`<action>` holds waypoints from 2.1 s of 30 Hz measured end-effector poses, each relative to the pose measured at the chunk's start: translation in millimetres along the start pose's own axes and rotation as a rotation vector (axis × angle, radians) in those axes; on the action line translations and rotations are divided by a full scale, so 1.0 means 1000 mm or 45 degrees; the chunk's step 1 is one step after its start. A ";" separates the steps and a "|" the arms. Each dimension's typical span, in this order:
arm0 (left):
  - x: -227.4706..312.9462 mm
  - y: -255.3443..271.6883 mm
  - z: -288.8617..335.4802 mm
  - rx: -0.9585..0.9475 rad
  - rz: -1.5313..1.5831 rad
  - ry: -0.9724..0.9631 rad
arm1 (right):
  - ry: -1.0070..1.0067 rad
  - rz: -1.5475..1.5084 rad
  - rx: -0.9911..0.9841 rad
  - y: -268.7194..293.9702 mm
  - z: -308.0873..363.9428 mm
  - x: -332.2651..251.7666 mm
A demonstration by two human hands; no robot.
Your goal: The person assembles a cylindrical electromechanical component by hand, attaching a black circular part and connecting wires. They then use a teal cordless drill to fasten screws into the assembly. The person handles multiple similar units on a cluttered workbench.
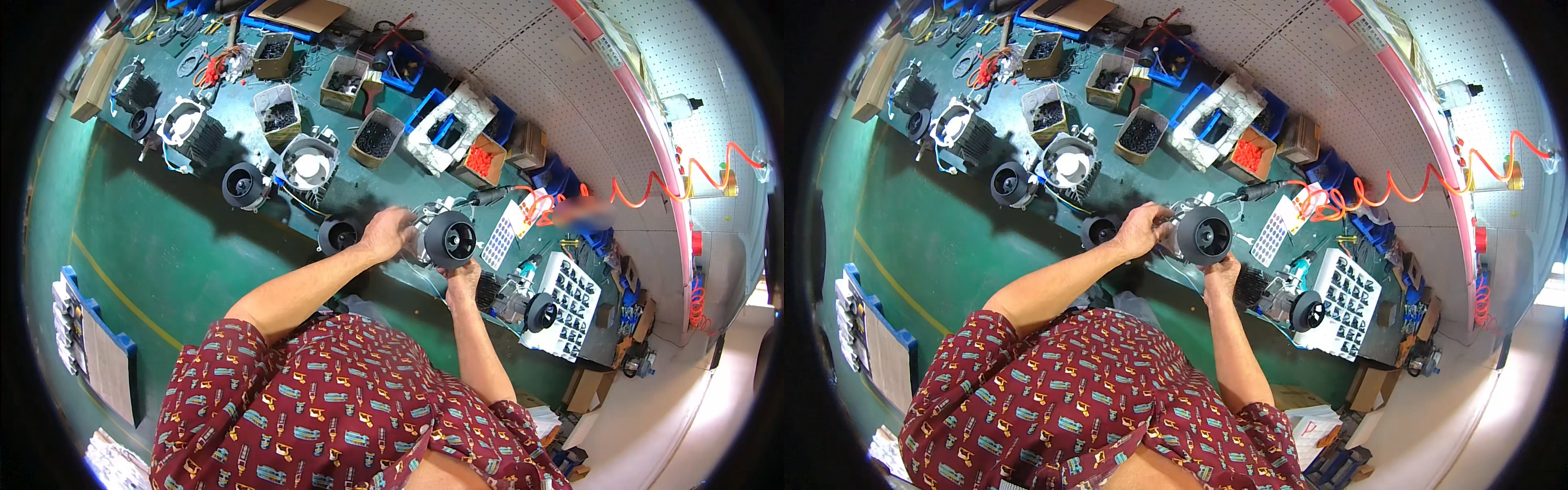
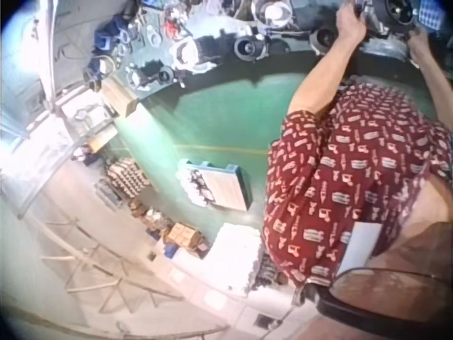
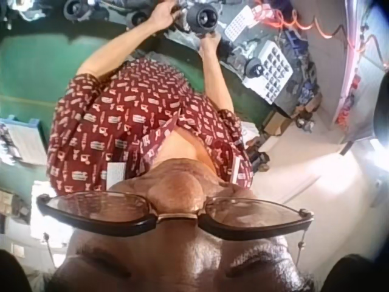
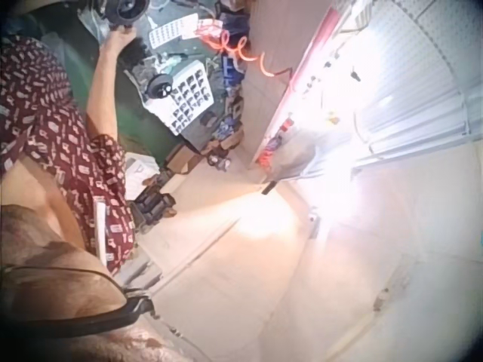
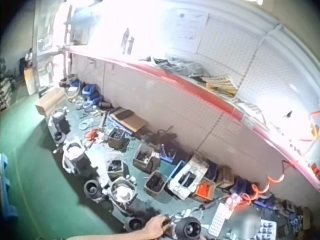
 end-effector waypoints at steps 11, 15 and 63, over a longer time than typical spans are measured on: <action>-0.013 -0.022 -0.022 0.049 0.211 -0.261 | -0.402 -0.196 0.052 -0.023 -0.022 0.021; -0.018 -0.043 -0.033 -0.267 0.725 0.241 | -0.088 -0.421 0.011 -0.027 -0.038 0.021; 0.031 0.012 0.025 -0.277 -0.699 -0.213 | 0.653 0.905 0.074 0.003 0.041 -0.017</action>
Point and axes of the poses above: each hand's wrist, its own z-axis away from the middle knuckle, its own y-axis out of the back of the hand, x = y × z, the point moved 5 cm from there along -z, towards the middle knuckle, and after that the axes turned 10 degrees about x, right-handed, at the moved point
